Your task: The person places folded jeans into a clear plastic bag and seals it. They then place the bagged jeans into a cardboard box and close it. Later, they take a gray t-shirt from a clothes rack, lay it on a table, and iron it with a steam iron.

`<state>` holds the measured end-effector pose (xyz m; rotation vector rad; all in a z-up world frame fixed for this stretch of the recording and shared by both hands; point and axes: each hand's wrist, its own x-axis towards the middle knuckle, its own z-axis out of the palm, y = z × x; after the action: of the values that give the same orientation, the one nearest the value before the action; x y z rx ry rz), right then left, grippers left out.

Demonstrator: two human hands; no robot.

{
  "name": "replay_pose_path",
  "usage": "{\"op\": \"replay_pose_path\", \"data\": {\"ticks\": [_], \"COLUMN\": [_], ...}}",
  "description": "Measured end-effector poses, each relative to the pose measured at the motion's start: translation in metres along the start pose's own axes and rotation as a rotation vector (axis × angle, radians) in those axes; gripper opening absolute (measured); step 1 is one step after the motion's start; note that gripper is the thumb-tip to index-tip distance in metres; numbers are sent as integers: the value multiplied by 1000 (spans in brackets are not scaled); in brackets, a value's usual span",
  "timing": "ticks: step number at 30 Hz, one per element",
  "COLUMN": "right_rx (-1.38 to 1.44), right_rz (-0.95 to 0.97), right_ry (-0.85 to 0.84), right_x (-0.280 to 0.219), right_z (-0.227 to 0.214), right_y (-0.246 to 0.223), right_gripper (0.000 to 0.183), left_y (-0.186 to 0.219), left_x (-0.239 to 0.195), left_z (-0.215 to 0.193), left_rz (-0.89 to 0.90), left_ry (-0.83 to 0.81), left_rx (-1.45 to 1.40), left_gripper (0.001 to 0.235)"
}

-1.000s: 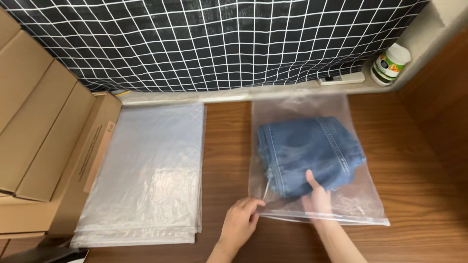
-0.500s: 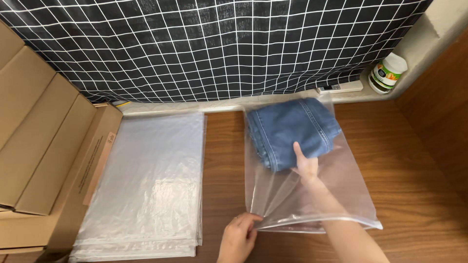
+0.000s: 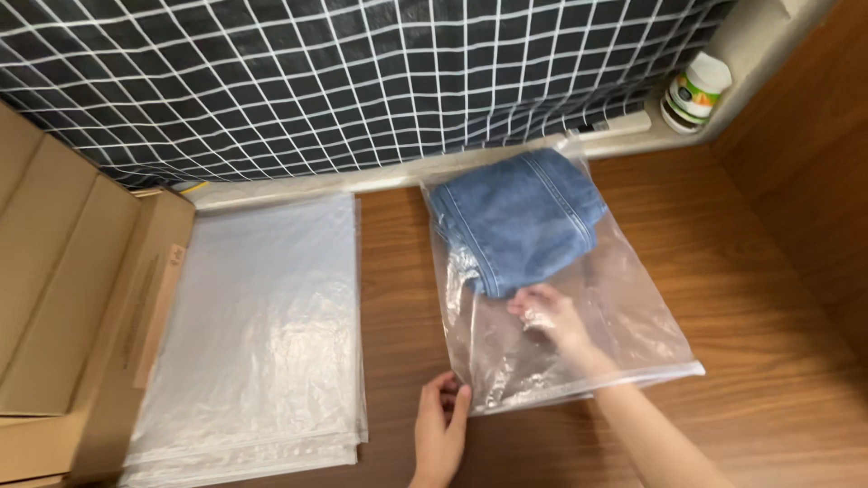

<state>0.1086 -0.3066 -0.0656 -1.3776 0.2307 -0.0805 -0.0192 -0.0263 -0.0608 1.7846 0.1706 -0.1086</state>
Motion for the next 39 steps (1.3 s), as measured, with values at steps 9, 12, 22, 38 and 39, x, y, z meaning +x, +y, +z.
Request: {"op": "replay_pose_path", "data": {"ticks": [9,12,22,38,39], "right_rx": [-435,-89,-7,-564,-587], "right_rz": [-43,205,230,667,577], "right_ry": [-227,24,674,243,336], "right_x": [-143,-164,-196,-158,-156], "right_z": [-7,-73,-126,-148,-144], "right_y": [-40,-27,-116,-140,-141], "right_gripper": [29,36,45,24,30], "left_y": [50,47,43,32,38], "left_x": [7,6,6,-7,-5], "left_z": [-23,-26,-24,-98,-102], "left_rz": [-173,-172,-193,-532,-570], "left_ry": [-277,-279,-280,-634,-673], "left_rx": [92,103,17,53,108], "left_gripper": [26,23,20,28,30]}}
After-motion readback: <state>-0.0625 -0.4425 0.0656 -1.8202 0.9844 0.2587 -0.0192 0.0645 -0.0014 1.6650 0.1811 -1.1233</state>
